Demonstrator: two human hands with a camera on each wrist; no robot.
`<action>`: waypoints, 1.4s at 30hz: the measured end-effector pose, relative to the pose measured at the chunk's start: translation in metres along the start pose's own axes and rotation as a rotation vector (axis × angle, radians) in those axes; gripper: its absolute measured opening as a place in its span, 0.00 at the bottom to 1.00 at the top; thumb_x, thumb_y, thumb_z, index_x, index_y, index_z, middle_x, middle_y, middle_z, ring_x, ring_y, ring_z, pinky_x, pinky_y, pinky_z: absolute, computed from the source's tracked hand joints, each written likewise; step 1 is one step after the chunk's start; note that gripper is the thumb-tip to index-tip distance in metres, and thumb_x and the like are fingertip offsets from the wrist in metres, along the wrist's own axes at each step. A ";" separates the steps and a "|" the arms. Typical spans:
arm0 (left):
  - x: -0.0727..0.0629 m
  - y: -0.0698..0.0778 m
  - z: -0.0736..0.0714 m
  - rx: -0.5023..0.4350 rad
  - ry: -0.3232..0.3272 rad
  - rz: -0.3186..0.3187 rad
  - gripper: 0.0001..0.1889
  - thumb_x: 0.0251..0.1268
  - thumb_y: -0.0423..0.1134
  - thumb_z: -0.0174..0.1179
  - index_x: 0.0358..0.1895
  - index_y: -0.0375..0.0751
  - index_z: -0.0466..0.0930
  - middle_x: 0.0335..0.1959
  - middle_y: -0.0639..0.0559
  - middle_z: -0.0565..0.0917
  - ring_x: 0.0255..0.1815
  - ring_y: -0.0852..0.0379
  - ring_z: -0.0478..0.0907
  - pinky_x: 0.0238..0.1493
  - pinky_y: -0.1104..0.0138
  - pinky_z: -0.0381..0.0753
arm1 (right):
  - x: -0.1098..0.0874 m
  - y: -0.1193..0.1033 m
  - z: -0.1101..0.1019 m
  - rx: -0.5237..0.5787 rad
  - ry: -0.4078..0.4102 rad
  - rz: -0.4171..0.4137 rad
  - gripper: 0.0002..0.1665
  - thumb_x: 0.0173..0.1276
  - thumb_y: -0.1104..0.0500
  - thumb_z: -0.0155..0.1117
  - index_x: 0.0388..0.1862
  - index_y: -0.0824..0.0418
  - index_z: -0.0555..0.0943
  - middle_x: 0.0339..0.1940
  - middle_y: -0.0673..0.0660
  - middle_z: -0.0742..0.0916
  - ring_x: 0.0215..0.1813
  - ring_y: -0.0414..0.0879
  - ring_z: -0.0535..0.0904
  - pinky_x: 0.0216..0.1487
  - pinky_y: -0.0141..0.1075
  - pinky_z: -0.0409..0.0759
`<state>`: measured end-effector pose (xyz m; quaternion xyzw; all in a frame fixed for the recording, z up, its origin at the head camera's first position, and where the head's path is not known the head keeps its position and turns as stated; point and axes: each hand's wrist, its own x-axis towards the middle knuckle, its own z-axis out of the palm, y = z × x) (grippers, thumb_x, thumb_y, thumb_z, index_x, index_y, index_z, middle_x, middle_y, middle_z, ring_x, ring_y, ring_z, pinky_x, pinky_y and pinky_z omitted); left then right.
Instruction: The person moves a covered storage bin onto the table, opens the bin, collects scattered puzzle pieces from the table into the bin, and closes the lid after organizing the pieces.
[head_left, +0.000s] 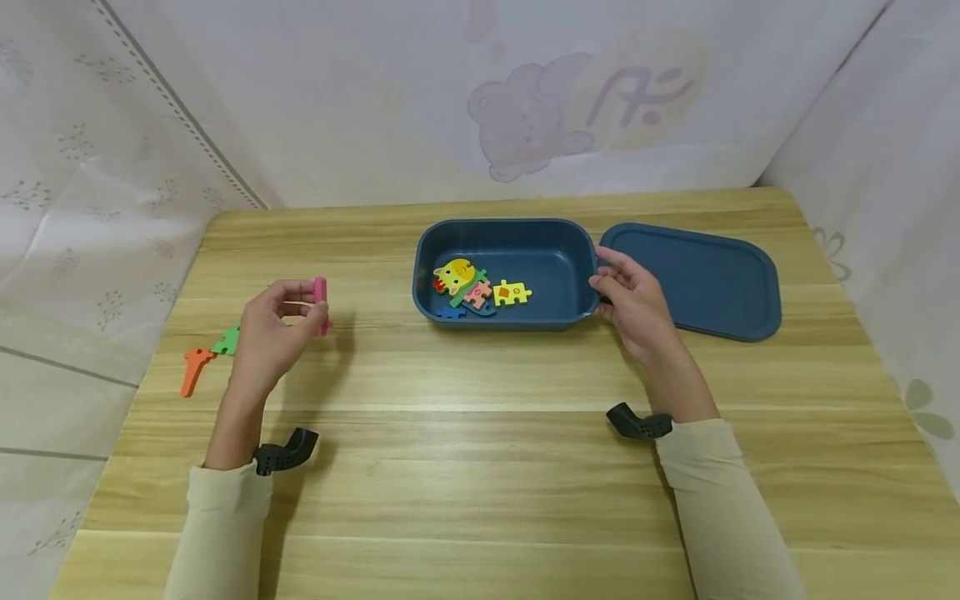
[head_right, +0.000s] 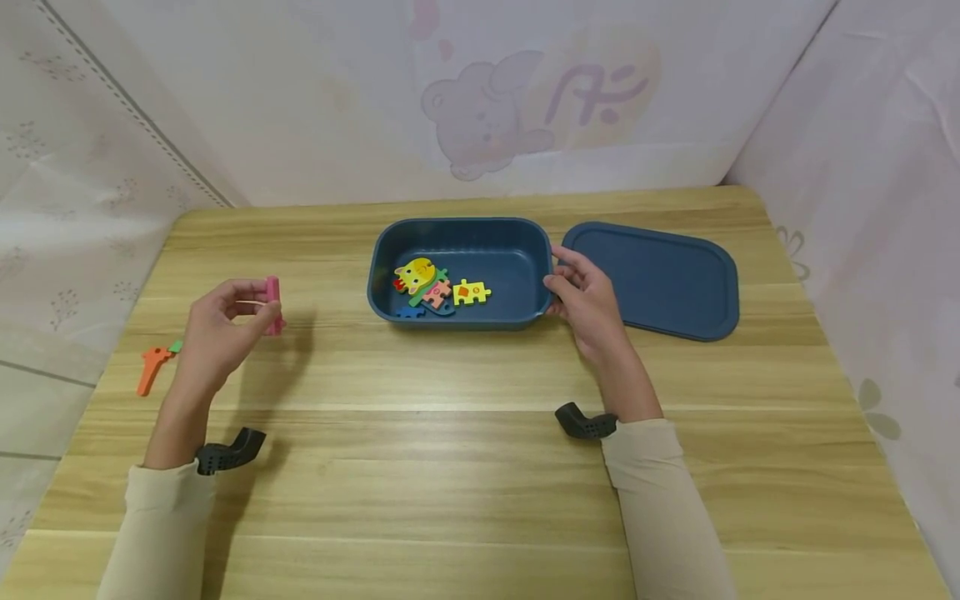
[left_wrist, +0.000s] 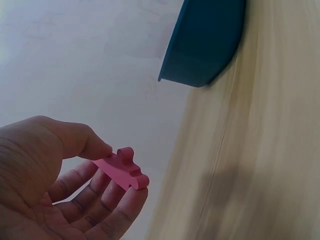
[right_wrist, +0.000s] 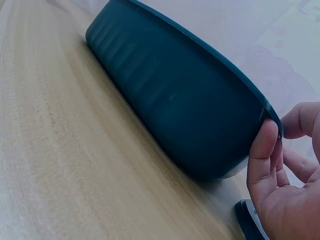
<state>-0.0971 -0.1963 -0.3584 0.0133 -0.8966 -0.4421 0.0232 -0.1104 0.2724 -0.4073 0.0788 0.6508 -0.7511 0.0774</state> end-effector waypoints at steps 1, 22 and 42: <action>0.000 0.001 0.000 -0.004 -0.001 0.002 0.18 0.74 0.41 0.65 0.60 0.35 0.82 0.52 0.40 0.85 0.46 0.62 0.80 0.36 0.80 0.82 | 0.000 0.000 0.000 -0.001 0.000 -0.001 0.36 0.81 0.58 0.62 0.84 0.53 0.65 0.49 0.49 0.74 0.41 0.40 0.73 0.34 0.28 0.80; 0.012 0.017 0.012 -0.047 -0.013 0.047 0.19 0.75 0.42 0.65 0.62 0.37 0.82 0.53 0.41 0.86 0.47 0.63 0.80 0.37 0.80 0.83 | 0.001 0.000 0.000 -0.008 -0.008 -0.004 0.36 0.81 0.59 0.62 0.84 0.54 0.64 0.49 0.49 0.74 0.42 0.40 0.73 0.34 0.28 0.80; 0.020 0.029 0.030 -0.108 -0.026 0.106 0.18 0.74 0.40 0.65 0.62 0.34 0.83 0.53 0.39 0.86 0.48 0.53 0.81 0.42 0.80 0.82 | 0.000 0.001 0.000 -0.020 -0.006 -0.010 0.36 0.81 0.59 0.61 0.84 0.53 0.65 0.48 0.49 0.74 0.43 0.40 0.73 0.34 0.27 0.80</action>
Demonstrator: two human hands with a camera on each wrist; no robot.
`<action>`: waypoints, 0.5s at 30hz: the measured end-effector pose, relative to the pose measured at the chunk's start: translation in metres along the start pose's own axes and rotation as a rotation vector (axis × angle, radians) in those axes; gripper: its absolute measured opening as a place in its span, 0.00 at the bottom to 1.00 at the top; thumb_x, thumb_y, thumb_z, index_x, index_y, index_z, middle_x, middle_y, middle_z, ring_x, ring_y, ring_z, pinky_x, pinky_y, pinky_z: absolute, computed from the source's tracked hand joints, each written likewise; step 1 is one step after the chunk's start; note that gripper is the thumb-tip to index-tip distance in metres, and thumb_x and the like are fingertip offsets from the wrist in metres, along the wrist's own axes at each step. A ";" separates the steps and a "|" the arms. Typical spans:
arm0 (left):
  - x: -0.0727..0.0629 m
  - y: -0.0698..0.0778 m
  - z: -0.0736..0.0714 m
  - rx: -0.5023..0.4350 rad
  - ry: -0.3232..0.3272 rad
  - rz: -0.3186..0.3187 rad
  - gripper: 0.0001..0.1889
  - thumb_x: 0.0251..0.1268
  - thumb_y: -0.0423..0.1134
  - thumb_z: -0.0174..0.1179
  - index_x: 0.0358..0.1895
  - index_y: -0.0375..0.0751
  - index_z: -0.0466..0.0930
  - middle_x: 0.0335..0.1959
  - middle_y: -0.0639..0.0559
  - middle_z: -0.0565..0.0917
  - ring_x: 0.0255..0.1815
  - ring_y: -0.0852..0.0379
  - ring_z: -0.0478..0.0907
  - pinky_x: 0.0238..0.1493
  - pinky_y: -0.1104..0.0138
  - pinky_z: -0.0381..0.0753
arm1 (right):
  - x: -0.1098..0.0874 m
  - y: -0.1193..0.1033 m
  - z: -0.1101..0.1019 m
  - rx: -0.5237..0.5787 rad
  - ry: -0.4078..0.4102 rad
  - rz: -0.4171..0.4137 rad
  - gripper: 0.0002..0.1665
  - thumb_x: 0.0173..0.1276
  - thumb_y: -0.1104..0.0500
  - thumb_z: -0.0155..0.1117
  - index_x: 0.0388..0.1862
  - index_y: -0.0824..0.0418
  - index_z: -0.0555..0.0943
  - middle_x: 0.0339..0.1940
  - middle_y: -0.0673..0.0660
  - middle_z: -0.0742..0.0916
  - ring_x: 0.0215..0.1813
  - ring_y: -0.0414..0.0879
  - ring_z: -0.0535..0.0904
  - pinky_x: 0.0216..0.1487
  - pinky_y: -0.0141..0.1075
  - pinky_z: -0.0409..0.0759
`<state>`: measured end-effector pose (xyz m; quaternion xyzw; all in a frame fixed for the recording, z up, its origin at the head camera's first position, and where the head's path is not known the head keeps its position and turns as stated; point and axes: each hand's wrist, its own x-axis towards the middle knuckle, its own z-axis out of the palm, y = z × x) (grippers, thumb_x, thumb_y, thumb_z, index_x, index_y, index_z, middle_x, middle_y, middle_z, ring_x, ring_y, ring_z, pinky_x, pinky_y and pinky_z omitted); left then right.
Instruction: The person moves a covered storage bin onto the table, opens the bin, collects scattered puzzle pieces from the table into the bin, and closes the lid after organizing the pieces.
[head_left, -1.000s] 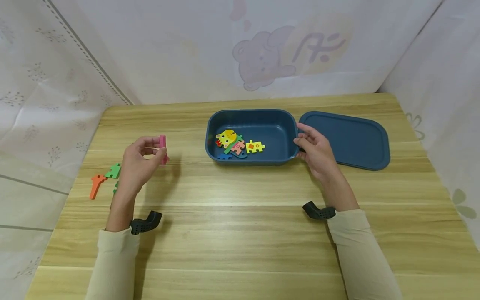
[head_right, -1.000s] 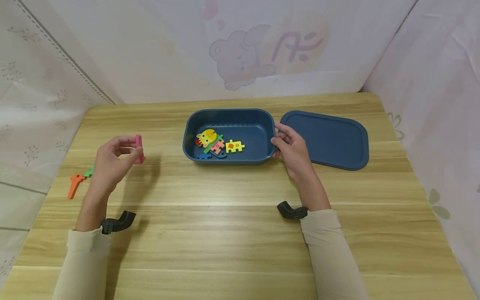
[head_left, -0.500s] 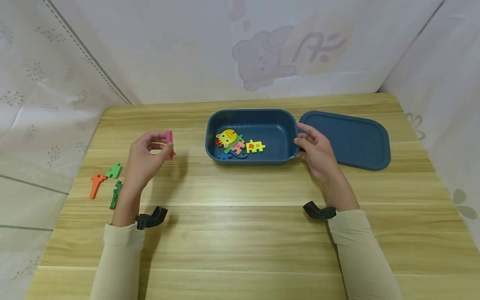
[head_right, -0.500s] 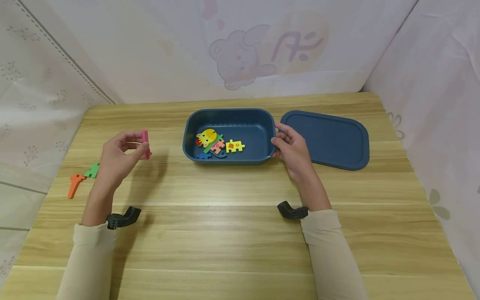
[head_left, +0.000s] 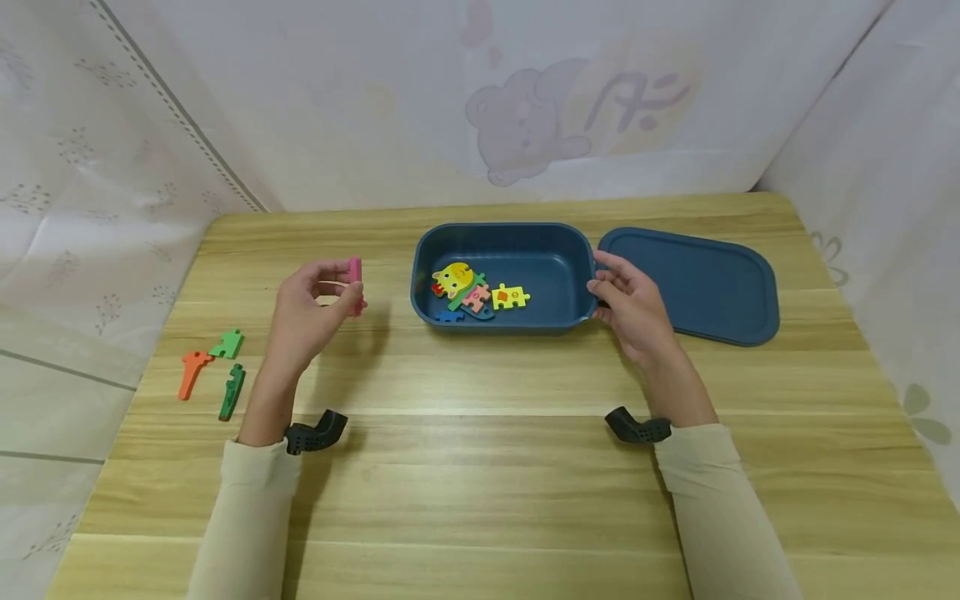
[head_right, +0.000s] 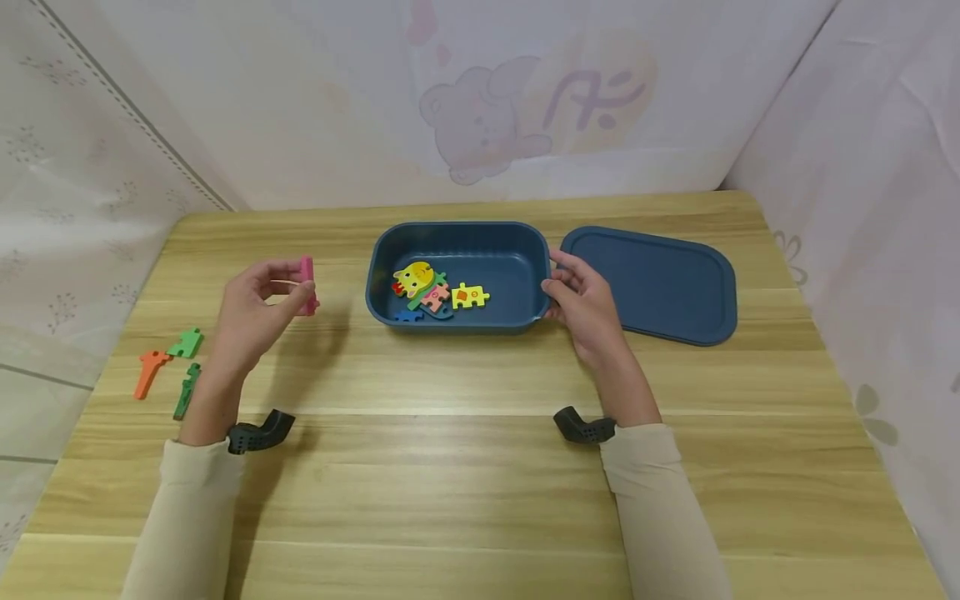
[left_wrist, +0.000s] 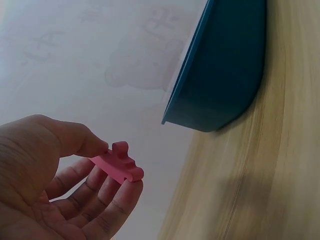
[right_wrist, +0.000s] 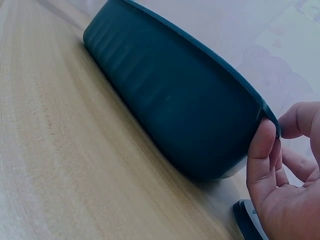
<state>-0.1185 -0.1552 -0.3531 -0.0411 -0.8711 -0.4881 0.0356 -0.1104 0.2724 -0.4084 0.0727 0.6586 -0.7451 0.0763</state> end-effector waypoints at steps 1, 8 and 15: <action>0.001 0.001 0.001 -0.006 -0.003 0.001 0.18 0.74 0.39 0.65 0.61 0.34 0.83 0.53 0.38 0.86 0.48 0.53 0.82 0.41 0.80 0.83 | 0.000 0.000 0.000 0.000 0.002 0.001 0.35 0.81 0.59 0.61 0.84 0.53 0.65 0.48 0.49 0.74 0.43 0.40 0.73 0.34 0.27 0.80; 0.004 0.007 0.009 -0.027 -0.024 -0.007 0.18 0.74 0.38 0.65 0.62 0.33 0.82 0.53 0.38 0.85 0.48 0.54 0.82 0.41 0.80 0.84 | 0.001 0.000 -0.001 0.005 -0.002 0.002 0.35 0.81 0.59 0.61 0.84 0.53 0.65 0.48 0.49 0.74 0.43 0.40 0.73 0.34 0.28 0.80; 0.005 0.011 0.013 -0.046 -0.032 -0.005 0.19 0.75 0.38 0.65 0.63 0.33 0.81 0.53 0.38 0.85 0.47 0.54 0.82 0.40 0.80 0.85 | 0.001 0.000 -0.001 0.015 -0.001 0.000 0.35 0.81 0.60 0.61 0.83 0.54 0.65 0.48 0.49 0.74 0.42 0.40 0.74 0.34 0.27 0.81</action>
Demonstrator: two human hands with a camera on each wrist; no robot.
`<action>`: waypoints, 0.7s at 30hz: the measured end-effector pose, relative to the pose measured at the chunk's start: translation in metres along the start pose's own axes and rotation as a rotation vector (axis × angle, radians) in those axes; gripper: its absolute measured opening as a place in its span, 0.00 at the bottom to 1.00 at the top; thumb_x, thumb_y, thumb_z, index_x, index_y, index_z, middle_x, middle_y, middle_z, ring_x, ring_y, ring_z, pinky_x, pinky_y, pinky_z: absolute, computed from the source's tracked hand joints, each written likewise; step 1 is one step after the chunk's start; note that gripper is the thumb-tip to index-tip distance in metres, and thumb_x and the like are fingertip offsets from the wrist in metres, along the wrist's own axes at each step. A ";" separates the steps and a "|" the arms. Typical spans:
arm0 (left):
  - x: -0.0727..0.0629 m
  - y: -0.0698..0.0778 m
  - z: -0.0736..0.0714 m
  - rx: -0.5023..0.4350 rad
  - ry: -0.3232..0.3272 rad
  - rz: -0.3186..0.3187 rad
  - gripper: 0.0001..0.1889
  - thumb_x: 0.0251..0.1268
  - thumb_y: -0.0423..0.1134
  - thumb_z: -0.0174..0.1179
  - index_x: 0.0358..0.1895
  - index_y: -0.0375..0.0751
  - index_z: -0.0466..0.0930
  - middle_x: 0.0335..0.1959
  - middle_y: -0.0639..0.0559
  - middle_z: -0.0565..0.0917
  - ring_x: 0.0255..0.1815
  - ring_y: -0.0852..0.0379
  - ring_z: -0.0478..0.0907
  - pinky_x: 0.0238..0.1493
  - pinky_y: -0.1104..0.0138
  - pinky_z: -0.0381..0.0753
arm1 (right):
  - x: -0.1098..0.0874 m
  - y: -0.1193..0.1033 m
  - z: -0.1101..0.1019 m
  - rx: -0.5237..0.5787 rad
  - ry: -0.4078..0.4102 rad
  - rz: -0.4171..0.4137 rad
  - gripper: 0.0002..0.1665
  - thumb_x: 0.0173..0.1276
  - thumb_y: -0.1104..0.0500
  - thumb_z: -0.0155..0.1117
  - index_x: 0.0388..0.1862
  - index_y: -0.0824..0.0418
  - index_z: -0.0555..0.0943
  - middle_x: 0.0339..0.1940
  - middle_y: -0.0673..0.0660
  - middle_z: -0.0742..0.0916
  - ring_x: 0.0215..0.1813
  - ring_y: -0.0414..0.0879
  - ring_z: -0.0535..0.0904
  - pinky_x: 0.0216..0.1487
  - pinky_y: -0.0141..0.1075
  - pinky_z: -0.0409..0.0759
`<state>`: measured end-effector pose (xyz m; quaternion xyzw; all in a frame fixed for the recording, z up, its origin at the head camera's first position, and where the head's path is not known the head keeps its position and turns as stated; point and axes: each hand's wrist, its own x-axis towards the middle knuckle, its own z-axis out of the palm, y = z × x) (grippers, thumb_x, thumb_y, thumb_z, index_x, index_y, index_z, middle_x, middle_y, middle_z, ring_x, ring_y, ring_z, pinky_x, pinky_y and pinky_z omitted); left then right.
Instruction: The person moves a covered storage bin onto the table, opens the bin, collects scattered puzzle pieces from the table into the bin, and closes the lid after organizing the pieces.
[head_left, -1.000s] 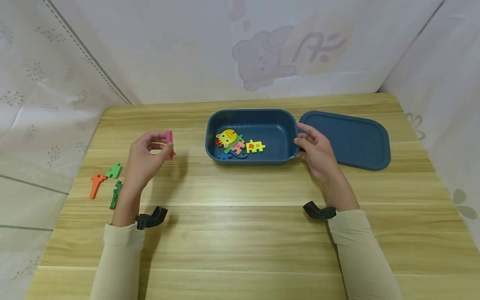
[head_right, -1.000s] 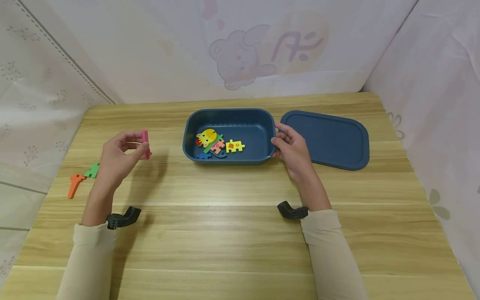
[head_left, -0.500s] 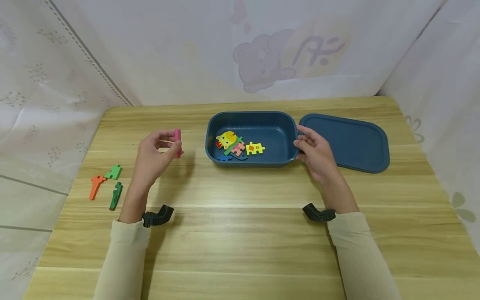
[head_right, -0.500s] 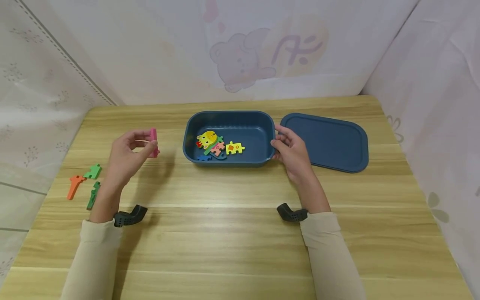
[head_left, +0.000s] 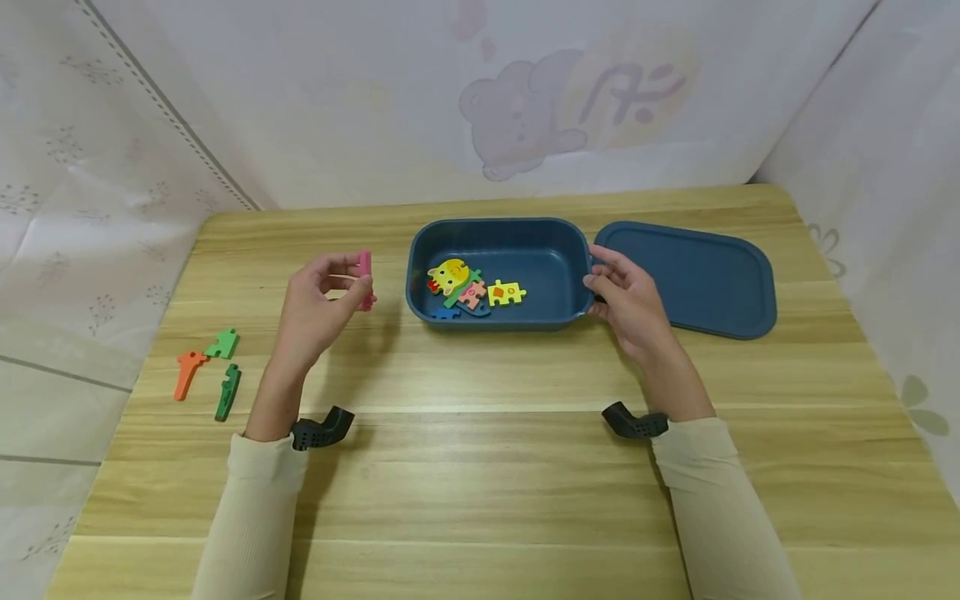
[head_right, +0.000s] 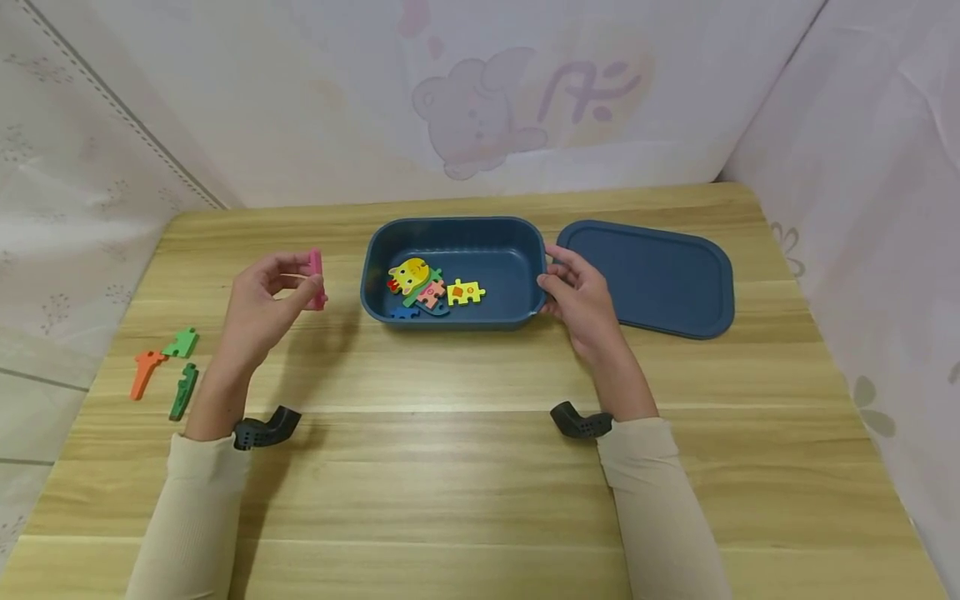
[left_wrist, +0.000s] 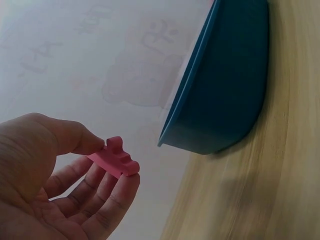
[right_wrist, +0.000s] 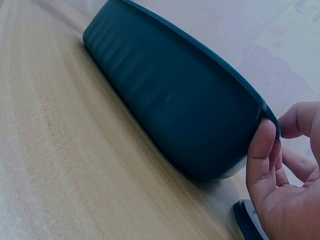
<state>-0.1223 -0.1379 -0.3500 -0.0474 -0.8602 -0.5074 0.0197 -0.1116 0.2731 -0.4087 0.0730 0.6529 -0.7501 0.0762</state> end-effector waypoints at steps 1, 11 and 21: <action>0.001 0.001 0.001 -0.005 -0.005 0.001 0.19 0.75 0.38 0.65 0.63 0.34 0.81 0.53 0.38 0.85 0.47 0.54 0.82 0.40 0.79 0.85 | 0.000 0.000 0.000 0.001 0.001 0.001 0.35 0.81 0.60 0.61 0.83 0.55 0.66 0.47 0.49 0.75 0.42 0.40 0.74 0.34 0.27 0.81; 0.009 0.007 0.010 -0.055 -0.022 0.012 0.19 0.75 0.38 0.65 0.63 0.34 0.82 0.52 0.39 0.84 0.48 0.52 0.83 0.42 0.77 0.86 | 0.001 -0.001 0.002 0.008 -0.005 -0.001 0.35 0.81 0.61 0.61 0.83 0.56 0.66 0.47 0.49 0.76 0.41 0.40 0.75 0.34 0.27 0.81; 0.014 0.006 0.019 -0.133 -0.014 0.017 0.19 0.74 0.36 0.65 0.64 0.34 0.82 0.52 0.42 0.84 0.47 0.57 0.84 0.42 0.76 0.88 | -0.001 -0.002 0.003 0.003 0.011 -0.001 0.34 0.81 0.60 0.61 0.83 0.55 0.66 0.47 0.49 0.75 0.41 0.40 0.74 0.34 0.27 0.81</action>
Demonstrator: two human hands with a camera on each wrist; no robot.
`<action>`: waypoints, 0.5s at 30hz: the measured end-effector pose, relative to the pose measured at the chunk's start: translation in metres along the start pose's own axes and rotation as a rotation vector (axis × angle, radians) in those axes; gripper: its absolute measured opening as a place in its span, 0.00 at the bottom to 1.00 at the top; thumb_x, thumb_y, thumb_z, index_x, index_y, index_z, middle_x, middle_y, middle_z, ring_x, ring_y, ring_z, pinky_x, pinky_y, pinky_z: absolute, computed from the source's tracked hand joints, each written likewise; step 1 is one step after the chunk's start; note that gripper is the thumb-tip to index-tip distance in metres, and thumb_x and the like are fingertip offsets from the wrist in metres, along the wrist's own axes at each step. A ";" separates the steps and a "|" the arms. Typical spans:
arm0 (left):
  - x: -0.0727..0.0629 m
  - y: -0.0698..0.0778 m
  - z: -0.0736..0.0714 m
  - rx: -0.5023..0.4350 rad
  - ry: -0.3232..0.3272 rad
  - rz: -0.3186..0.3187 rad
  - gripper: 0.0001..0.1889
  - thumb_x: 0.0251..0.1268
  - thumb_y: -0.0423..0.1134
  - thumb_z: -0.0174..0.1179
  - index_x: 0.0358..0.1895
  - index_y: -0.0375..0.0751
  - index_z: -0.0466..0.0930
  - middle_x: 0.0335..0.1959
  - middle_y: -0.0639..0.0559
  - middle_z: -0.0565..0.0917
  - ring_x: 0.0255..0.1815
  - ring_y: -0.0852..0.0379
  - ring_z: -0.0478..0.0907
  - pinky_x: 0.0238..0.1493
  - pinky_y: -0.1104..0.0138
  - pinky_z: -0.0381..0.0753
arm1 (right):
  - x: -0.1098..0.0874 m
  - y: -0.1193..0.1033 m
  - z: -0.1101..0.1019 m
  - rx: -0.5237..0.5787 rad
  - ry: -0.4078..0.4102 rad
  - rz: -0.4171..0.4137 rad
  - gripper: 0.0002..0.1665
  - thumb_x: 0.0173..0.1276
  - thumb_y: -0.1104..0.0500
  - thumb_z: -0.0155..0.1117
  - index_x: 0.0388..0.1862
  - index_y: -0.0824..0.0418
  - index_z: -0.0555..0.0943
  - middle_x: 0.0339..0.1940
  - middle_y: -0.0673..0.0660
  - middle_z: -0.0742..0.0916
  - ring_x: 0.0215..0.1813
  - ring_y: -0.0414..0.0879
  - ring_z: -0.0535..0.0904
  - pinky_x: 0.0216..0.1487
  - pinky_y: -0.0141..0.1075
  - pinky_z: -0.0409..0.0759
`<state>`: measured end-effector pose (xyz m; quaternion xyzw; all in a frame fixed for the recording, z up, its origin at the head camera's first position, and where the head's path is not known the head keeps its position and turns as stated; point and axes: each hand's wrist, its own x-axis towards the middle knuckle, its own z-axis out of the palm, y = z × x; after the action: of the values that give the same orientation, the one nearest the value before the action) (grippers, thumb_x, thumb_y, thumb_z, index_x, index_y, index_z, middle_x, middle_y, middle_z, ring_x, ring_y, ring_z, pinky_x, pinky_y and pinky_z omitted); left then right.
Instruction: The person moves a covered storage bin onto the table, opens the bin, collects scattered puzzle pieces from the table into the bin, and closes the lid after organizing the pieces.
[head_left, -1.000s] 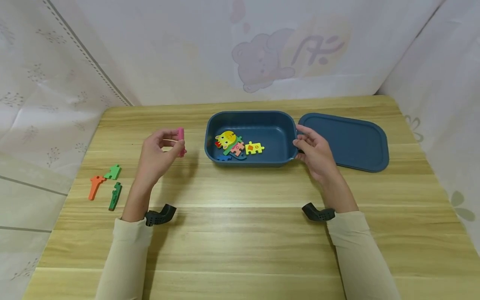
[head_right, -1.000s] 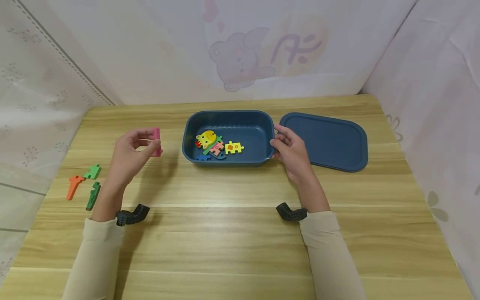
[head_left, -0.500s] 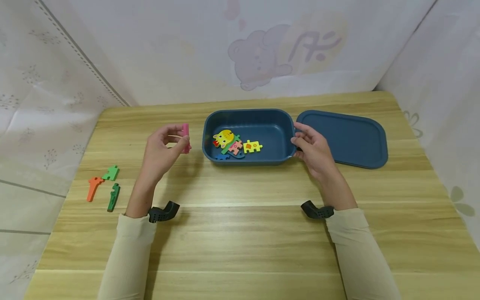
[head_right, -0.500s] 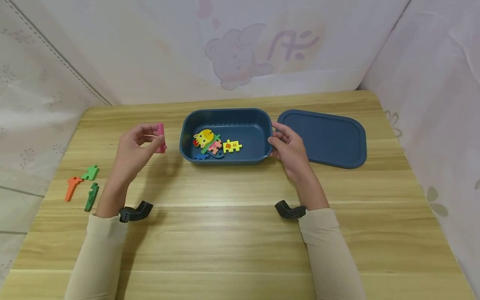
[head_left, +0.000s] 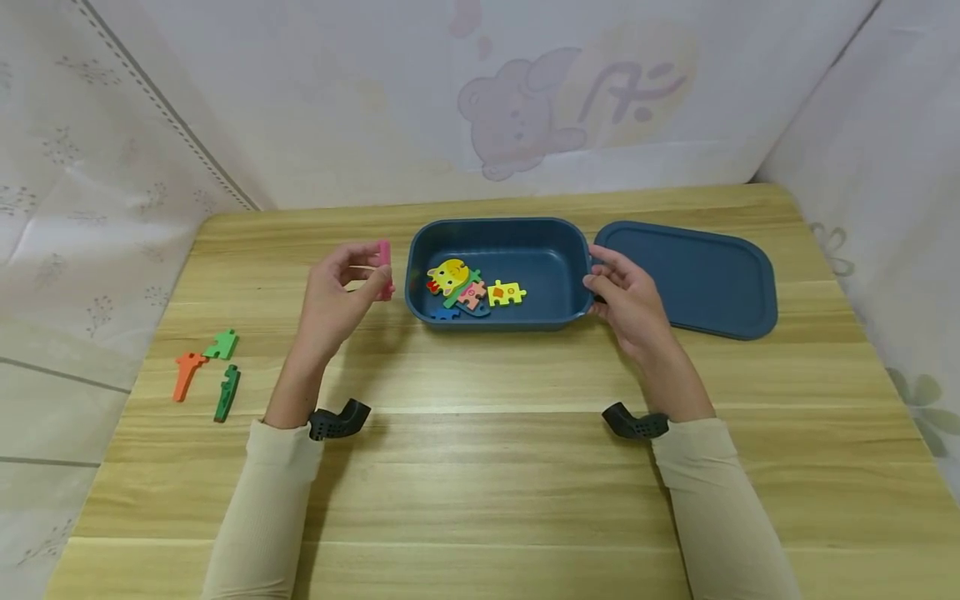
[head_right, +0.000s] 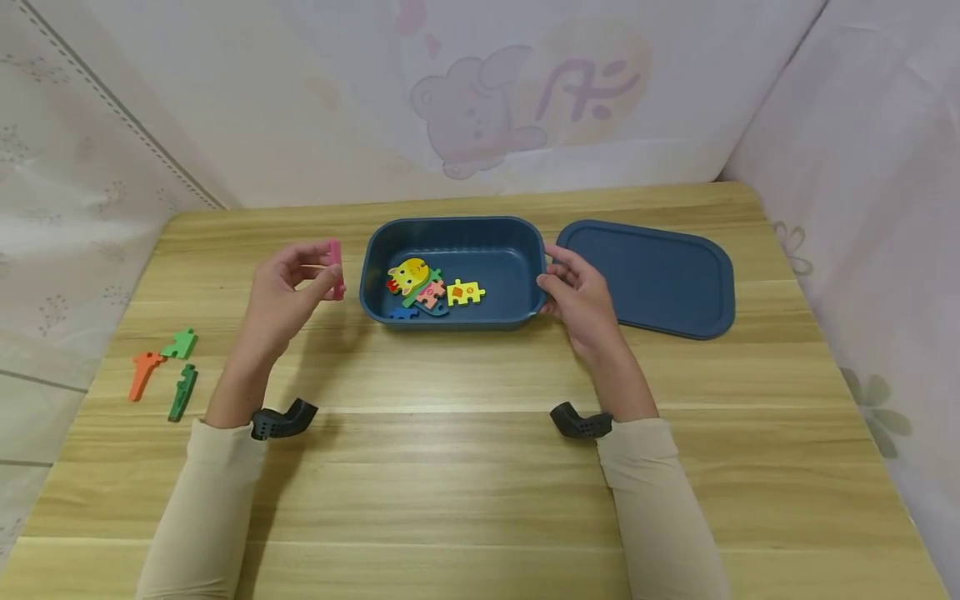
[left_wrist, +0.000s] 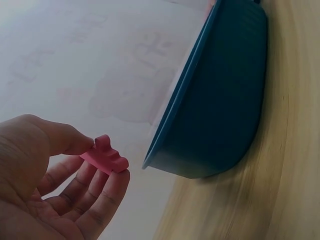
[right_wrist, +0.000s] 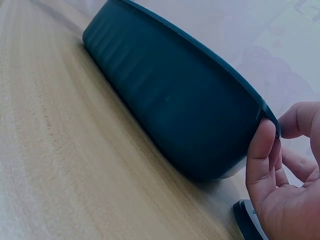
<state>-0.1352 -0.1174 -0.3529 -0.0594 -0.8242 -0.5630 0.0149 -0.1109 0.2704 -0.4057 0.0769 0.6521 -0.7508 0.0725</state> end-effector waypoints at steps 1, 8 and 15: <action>0.000 0.000 0.001 0.000 -0.002 0.003 0.19 0.74 0.36 0.66 0.64 0.35 0.82 0.53 0.42 0.84 0.47 0.57 0.84 0.42 0.76 0.88 | 0.000 0.000 0.000 -0.002 0.000 0.001 0.35 0.81 0.60 0.61 0.83 0.55 0.66 0.47 0.49 0.75 0.42 0.40 0.74 0.34 0.27 0.80; 0.005 0.003 0.005 0.019 -0.031 0.030 0.19 0.74 0.38 0.67 0.64 0.39 0.83 0.53 0.41 0.85 0.50 0.48 0.84 0.44 0.76 0.87 | -0.001 0.000 -0.002 0.013 -0.002 -0.012 0.35 0.81 0.61 0.61 0.83 0.55 0.66 0.47 0.49 0.75 0.43 0.41 0.74 0.34 0.27 0.80; 0.005 0.010 0.013 0.055 -0.062 0.085 0.18 0.73 0.37 0.67 0.63 0.39 0.84 0.53 0.40 0.87 0.49 0.49 0.84 0.41 0.76 0.86 | 0.001 0.000 -0.001 0.007 0.002 0.007 0.34 0.81 0.61 0.61 0.83 0.54 0.67 0.47 0.49 0.75 0.42 0.40 0.74 0.34 0.27 0.80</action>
<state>-0.1383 -0.1014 -0.3475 -0.1111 -0.8362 -0.5369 0.0149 -0.1115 0.2713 -0.4060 0.0800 0.6491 -0.7528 0.0742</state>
